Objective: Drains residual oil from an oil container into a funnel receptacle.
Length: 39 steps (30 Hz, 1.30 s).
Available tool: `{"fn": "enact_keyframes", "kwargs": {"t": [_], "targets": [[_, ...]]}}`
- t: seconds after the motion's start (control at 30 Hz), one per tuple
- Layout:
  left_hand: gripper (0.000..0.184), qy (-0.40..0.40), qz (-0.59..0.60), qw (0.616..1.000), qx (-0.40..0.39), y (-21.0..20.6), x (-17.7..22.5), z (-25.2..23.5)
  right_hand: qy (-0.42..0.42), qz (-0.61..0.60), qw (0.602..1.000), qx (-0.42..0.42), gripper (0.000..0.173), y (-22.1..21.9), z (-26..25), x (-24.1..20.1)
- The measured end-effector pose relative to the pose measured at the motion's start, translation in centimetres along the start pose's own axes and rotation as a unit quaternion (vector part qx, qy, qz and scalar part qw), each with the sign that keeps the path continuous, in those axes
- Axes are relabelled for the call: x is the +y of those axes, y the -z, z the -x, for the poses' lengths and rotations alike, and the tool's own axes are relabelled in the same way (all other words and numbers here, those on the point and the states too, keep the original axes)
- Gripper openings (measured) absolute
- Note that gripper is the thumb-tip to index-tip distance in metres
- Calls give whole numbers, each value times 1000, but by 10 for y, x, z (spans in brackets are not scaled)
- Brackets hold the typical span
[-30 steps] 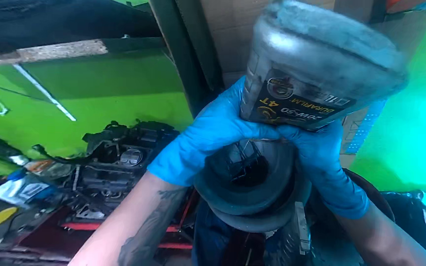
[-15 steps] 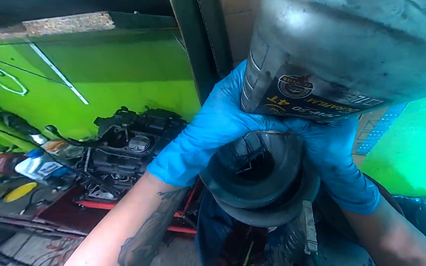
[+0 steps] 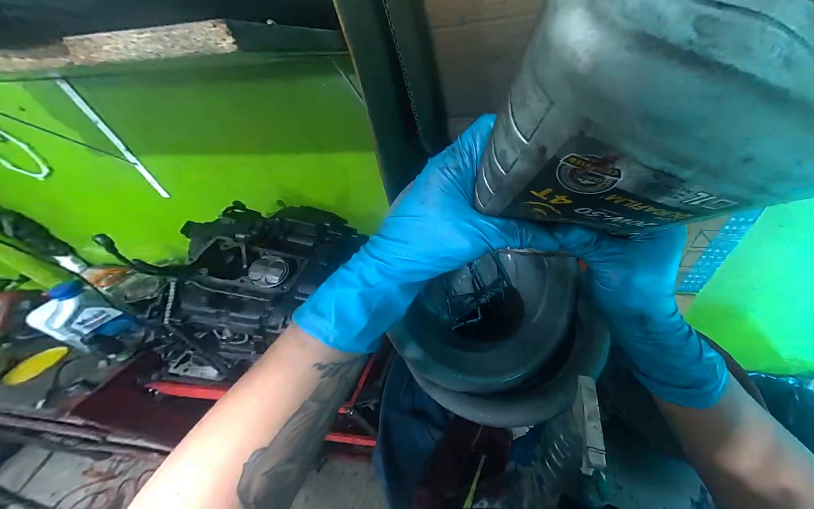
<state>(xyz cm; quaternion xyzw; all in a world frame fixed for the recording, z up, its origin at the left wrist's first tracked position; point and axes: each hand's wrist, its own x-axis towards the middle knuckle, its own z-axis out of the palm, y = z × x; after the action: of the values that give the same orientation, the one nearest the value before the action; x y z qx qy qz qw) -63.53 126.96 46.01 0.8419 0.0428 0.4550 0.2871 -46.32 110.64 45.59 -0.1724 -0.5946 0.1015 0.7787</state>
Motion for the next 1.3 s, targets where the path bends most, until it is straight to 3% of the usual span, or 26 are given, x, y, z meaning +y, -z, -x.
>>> {"fn": "enact_keyframes", "kwargs": {"t": [0.43, 0.7, 1.3], "targets": [[97, -30, -4, 1000, 8, 8, -2, -8, 32, 28, 999, -2, 63, -5, -8, -7], [97, -23, 13, 1000, -8, 7, 1, -10, 10, 14, 1000, 18, 70, -6, -5, -12], [98, -44, 24, 999, -8, 4, 3, -14, 52, 33, 998, 7, 64, -8, -9, -20]]}}
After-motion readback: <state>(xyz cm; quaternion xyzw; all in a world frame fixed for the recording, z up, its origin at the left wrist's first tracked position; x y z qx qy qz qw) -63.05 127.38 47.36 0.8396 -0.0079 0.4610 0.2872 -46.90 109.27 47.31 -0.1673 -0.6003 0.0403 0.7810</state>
